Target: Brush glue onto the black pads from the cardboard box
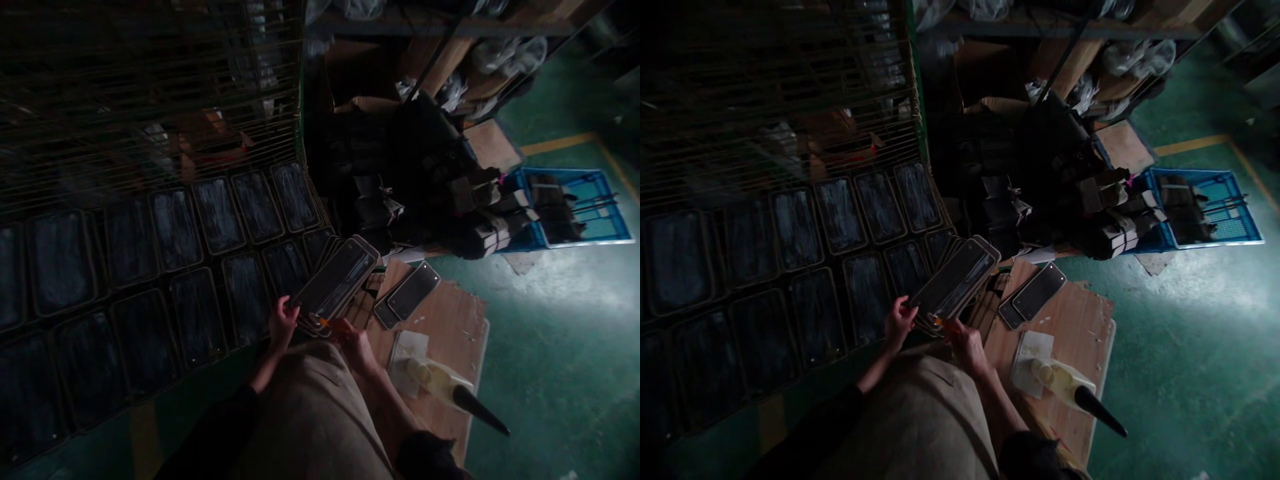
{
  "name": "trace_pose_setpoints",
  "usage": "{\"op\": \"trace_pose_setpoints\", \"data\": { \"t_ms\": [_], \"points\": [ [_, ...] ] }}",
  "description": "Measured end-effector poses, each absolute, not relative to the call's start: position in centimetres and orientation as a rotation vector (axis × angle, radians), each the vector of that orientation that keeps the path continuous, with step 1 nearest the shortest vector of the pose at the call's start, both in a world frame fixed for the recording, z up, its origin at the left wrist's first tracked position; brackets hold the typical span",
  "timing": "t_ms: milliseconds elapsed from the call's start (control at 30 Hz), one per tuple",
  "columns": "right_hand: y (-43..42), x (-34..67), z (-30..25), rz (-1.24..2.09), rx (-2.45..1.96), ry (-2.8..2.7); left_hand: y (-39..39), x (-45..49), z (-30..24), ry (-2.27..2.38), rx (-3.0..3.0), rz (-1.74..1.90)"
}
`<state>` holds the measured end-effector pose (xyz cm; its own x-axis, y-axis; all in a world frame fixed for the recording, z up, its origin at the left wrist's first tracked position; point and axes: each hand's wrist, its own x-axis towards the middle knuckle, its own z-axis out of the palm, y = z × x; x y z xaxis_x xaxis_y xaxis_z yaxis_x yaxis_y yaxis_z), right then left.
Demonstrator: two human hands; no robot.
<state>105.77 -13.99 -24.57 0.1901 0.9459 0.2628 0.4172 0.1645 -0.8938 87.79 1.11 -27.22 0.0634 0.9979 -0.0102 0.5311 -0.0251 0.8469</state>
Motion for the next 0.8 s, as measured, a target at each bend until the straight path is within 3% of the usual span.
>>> {"op": "trace_pose_setpoints", "data": {
  "t_ms": [100, 267, 433, 667, 800],
  "points": [
    [-11.8, 109.4, -24.1, 0.549, -1.483, -1.273, 1.2, 88.3, -26.3, 1.512, 1.67, 0.806],
    [-8.7, 114.6, -21.7, 0.099, -1.641, -1.151, 1.2, 88.9, -25.7, 1.469, 1.546, 0.834],
    [-6.6, 114.7, -21.1, -0.099, -1.782, -1.283, 1.5, 88.7, -26.3, 1.423, 1.428, 0.834],
    [-10.8, 104.8, -24.3, 0.131, -1.638, -1.687, 1.4, 88.0, -26.3, 1.361, 1.345, 0.834],
    [-13.3, 101.2, -24.8, 0.354, -1.547, -1.639, 1.1, 87.6, -26.1, 1.254, 1.321, 0.893]
  ]
}}
